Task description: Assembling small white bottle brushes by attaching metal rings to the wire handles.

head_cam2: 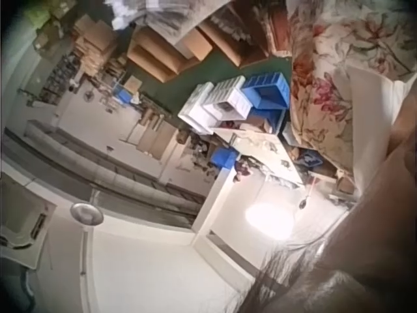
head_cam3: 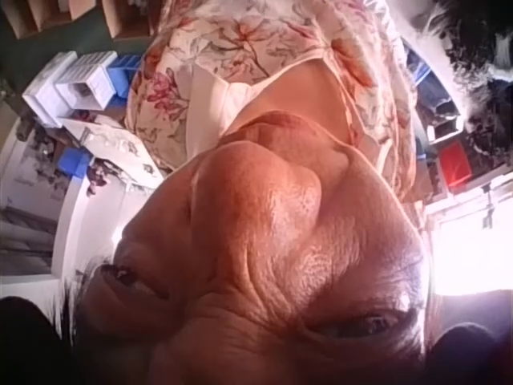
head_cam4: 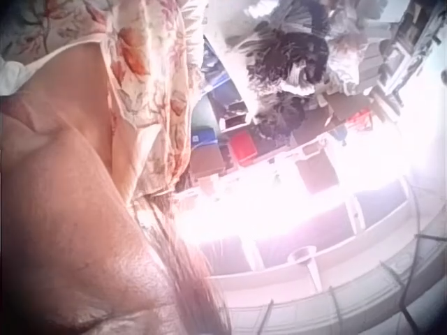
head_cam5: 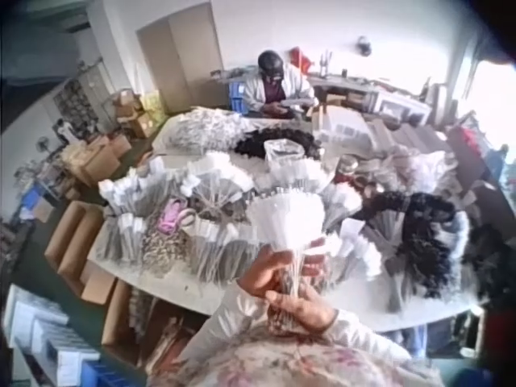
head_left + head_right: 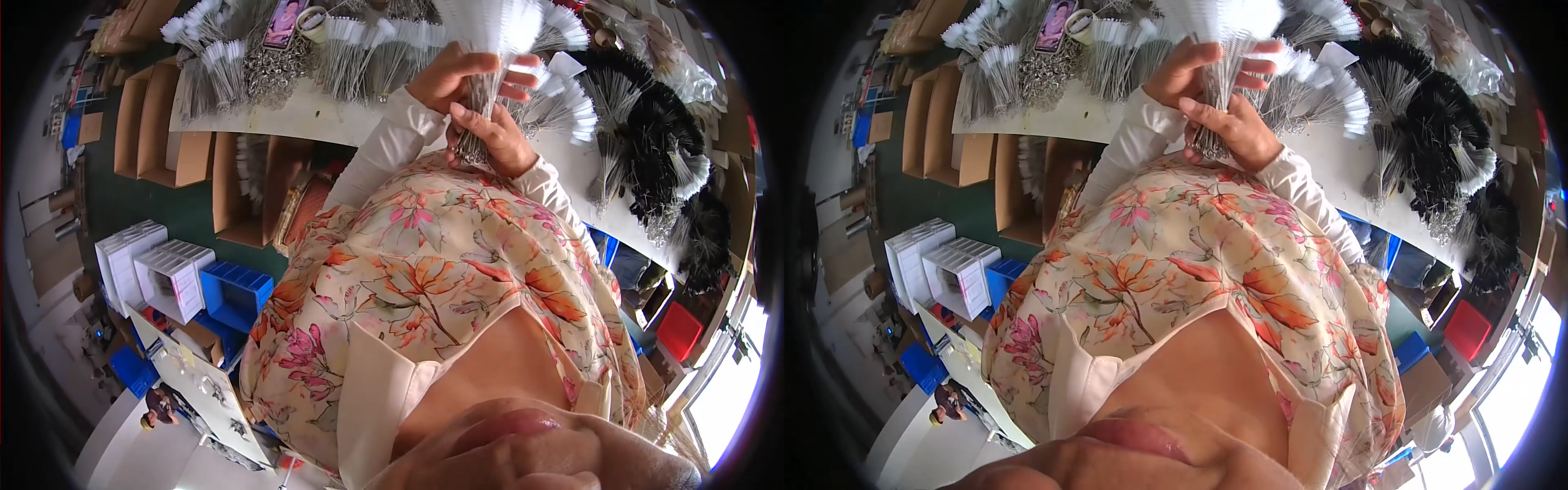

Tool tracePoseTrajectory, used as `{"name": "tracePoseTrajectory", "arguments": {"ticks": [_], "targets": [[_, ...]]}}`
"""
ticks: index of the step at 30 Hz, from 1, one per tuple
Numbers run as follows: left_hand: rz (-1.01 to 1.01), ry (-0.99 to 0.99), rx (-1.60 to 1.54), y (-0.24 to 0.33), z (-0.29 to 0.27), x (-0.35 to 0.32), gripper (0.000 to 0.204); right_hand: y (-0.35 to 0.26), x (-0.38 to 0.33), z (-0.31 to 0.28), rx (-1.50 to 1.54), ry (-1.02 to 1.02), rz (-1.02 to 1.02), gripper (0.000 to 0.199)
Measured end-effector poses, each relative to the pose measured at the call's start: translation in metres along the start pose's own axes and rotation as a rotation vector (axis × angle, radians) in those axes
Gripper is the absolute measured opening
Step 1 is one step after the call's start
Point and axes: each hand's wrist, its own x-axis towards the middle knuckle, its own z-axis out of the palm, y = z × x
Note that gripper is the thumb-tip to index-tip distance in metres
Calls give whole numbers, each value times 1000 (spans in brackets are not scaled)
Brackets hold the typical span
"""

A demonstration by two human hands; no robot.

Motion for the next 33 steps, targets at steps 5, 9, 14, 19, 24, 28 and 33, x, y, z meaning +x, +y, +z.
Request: {"name": "tracePoseTrajectory", "arguments": {"ticks": [5,9,14,19,24,28,33], "targets": [[-71,-34,-402,12,-41,-21,44,-13,9,-3,-732,-219,-56,61],[179,-77,-836,39,-7,-25,46,-21,3,16,-783,205,-880,15],[84,-295,-843,31,-9,-20,52,-25,7,20,-1183,328,-1213,24],[40,-352,-976,22,1,-21,52,-16,11,18,-1398,384,-1321,25],[76,-262,-1025,21,5,-19,49,-27,0,24,-1531,386,-1301,31],[110,-198,-1044,23,6,-18,48,-35,-9,31,-1657,355,-1225,33],[118,-189,-1088,20,8,-17,47,-41,-11,30,-1724,302,-1189,31]]}}
